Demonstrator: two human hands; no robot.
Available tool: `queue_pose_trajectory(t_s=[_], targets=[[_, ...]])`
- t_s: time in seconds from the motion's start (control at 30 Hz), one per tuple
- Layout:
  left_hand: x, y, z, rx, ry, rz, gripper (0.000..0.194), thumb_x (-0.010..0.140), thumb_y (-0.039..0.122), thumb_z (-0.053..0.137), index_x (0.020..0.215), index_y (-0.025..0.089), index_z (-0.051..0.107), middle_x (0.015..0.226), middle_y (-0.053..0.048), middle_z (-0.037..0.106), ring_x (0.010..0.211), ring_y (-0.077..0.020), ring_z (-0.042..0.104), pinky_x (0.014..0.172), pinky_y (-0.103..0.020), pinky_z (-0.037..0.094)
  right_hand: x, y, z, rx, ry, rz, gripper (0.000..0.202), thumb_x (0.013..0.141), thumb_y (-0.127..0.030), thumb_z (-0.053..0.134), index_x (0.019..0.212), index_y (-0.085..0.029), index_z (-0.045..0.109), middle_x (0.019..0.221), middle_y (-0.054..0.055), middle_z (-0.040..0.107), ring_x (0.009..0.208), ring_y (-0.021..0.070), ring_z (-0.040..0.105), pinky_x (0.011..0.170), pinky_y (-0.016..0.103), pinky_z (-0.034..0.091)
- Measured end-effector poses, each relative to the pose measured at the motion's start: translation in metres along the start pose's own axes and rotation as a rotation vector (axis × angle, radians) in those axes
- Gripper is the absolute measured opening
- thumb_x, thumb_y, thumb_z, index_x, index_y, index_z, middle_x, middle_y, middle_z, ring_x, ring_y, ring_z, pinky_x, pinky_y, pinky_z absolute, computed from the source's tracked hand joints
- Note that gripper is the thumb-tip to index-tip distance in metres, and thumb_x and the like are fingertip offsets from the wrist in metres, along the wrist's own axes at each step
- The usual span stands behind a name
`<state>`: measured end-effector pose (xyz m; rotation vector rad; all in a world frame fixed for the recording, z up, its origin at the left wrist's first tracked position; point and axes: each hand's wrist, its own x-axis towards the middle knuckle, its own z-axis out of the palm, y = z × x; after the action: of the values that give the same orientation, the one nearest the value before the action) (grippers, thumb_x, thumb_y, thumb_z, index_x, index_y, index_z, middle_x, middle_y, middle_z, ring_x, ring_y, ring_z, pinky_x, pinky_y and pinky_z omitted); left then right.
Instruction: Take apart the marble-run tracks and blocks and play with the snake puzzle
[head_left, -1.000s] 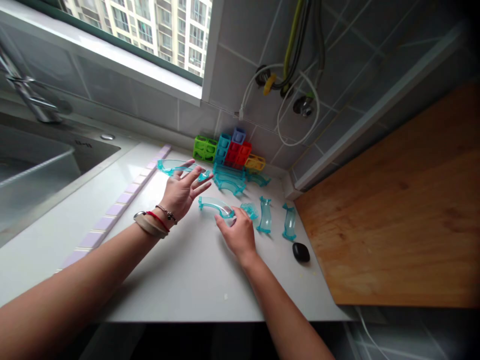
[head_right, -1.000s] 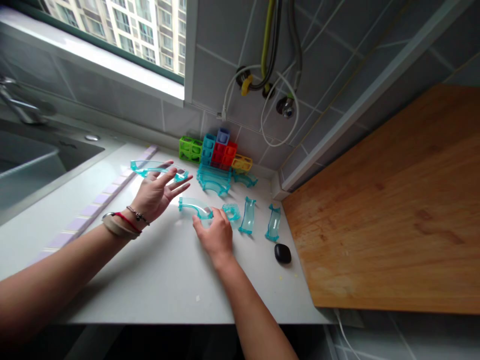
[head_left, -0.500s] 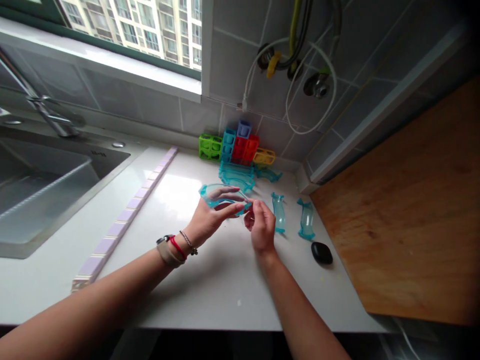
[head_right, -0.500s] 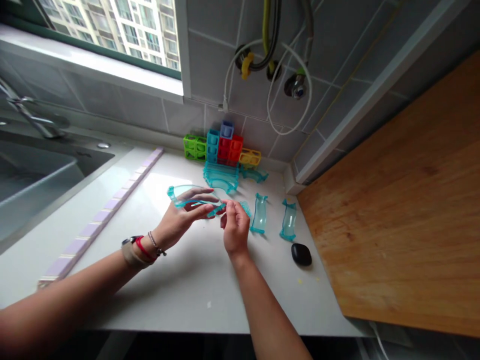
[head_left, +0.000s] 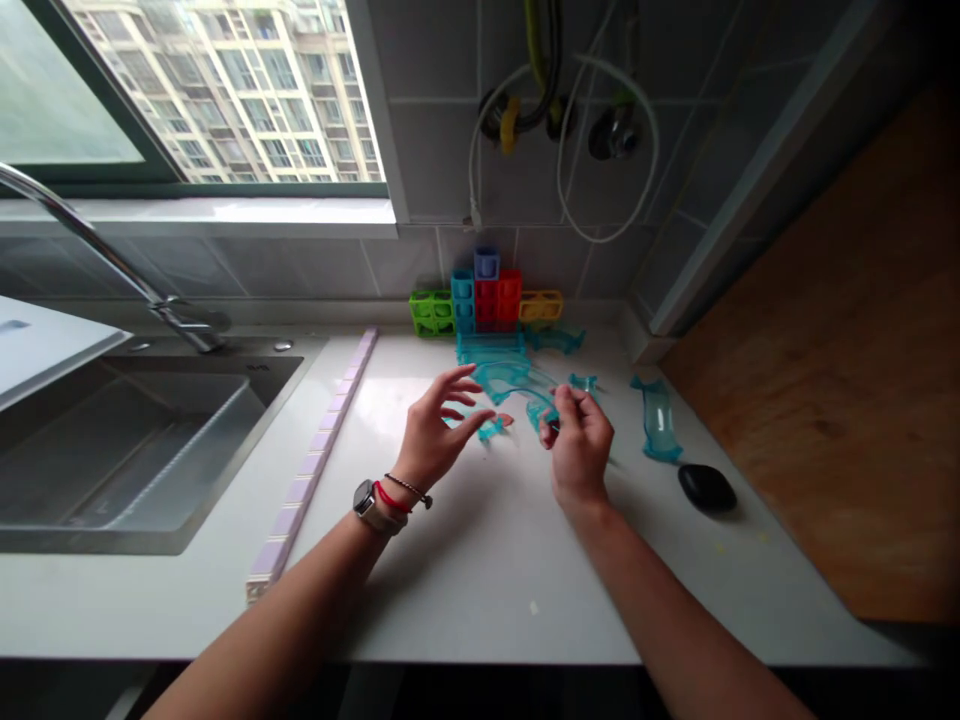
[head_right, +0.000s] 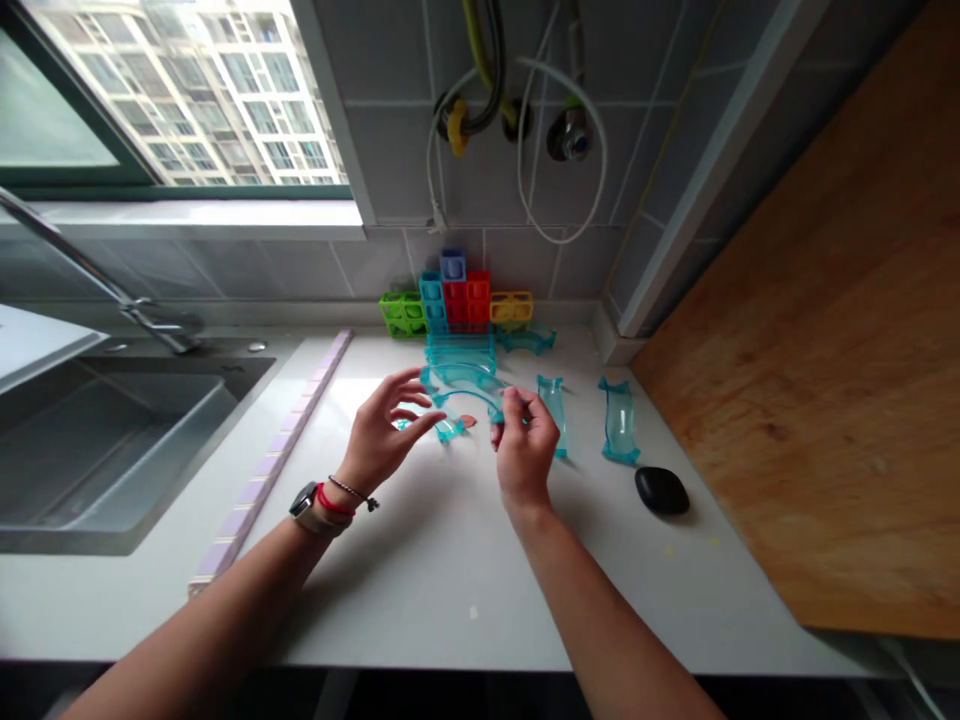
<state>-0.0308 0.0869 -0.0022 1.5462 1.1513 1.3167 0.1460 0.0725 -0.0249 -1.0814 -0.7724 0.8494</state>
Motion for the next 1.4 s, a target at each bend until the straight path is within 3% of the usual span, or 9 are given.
queue_pose_trajectory(t_s=[0.1,0.23,0.5,0.67,0.77,0.9,1.07,1.27,1.4], targets=[[0.015,-0.007,-0.015,0.009,0.210,-0.040,0.040,0.092,0.056,0.068,0.110,0.021,0.073,0.109,-0.011,0.078,0.099,-0.0237,0.073,0.077,-0.031,0.055,0.002,0.001,-0.001,0.049,0.067,0.007,0.036,0.097,-0.057,0.058,0.093,-0.022,0.059,0.064,-0.007,0.053,0.045,0.0082,0.047,0.042,0.020,0.035],[0.027,-0.019,-0.028,-0.127,0.390,-0.133,0.061,0.100,0.069,0.039,0.103,0.018,0.072,0.106,-0.014,0.079,0.096,-0.0245,0.074,0.073,-0.030,0.053,-0.002,0.004,0.001,0.053,0.044,0.026,0.034,0.095,-0.055,0.059,0.092,-0.021,0.061,0.062,-0.006,0.057,0.045,0.0088,0.048,0.040,0.019,0.034],[0.027,-0.015,-0.028,-0.183,0.424,-0.127,0.062,0.099,0.070,0.038,0.098,0.019,0.071,0.104,-0.013,0.079,0.100,-0.0249,0.074,0.078,-0.032,0.053,-0.006,0.008,0.002,-0.032,-0.082,0.061,0.039,0.095,-0.059,0.061,0.088,-0.021,0.060,0.057,-0.006,0.057,0.043,0.0090,0.047,0.039,0.018,0.035],[0.035,-0.017,-0.044,-0.348,0.465,-0.302,0.054,0.098,0.068,0.039,0.101,0.023,0.067,0.130,-0.012,0.073,0.109,-0.0235,0.071,0.083,-0.033,0.054,-0.010,0.011,0.005,-0.158,-0.189,0.007,0.041,0.090,-0.060,0.067,0.090,-0.019,0.066,0.063,-0.004,0.060,0.048,0.0107,0.050,0.042,0.022,0.038],[0.038,-0.019,-0.051,-0.322,0.487,-0.310,0.049,0.096,0.066,0.043,0.103,0.024,0.066,0.135,-0.011,0.070,0.112,-0.0239,0.070,0.083,-0.034,0.054,-0.013,0.015,0.006,-0.259,-0.263,-0.038,0.038,0.091,-0.059,0.066,0.091,-0.020,0.065,0.066,-0.003,0.062,0.051,0.0122,0.052,0.047,0.023,0.041],[0.034,-0.014,-0.043,-0.237,0.379,-0.253,0.040,0.091,0.059,0.060,0.105,0.022,0.071,0.131,-0.011,0.072,0.111,-0.0243,0.070,0.084,-0.033,0.054,-0.017,0.023,0.005,-0.434,-0.362,-0.096,0.031,0.093,-0.052,0.065,0.086,-0.022,0.064,0.068,-0.001,0.065,0.056,0.0149,0.056,0.056,0.026,0.045],[0.022,-0.001,-0.029,0.004,0.159,-0.114,0.027,0.082,0.046,0.080,0.095,0.022,0.082,0.106,-0.009,0.078,0.103,-0.0262,0.068,0.085,-0.033,0.052,-0.022,0.026,0.004,-0.629,-0.448,-0.161,0.023,0.096,-0.043,0.060,0.085,-0.024,0.065,0.078,0.002,0.072,0.067,0.0194,0.064,0.069,0.030,0.047],[0.015,0.001,-0.022,0.226,-0.056,0.020,0.012,0.087,0.036,0.077,0.090,0.026,0.084,0.099,-0.007,0.078,0.095,-0.0261,0.070,0.081,-0.036,0.054,-0.020,0.022,0.002,-0.774,-0.467,-0.214,0.020,0.096,-0.036,0.060,0.081,-0.024,0.063,0.091,0.006,0.076,0.070,0.0201,0.065,0.074,0.032,0.049],[0.015,-0.005,-0.023,0.299,-0.120,0.065,0.013,0.087,0.031,0.076,0.096,0.026,0.083,0.102,-0.007,0.080,0.095,-0.0266,0.072,0.081,-0.037,0.057,-0.020,0.020,0.002,-0.834,-0.503,-0.249,0.018,0.092,-0.028,0.063,0.075,-0.023,0.062,0.107,0.010,0.075,0.096,0.0240,0.071,0.090,0.035,0.050]])
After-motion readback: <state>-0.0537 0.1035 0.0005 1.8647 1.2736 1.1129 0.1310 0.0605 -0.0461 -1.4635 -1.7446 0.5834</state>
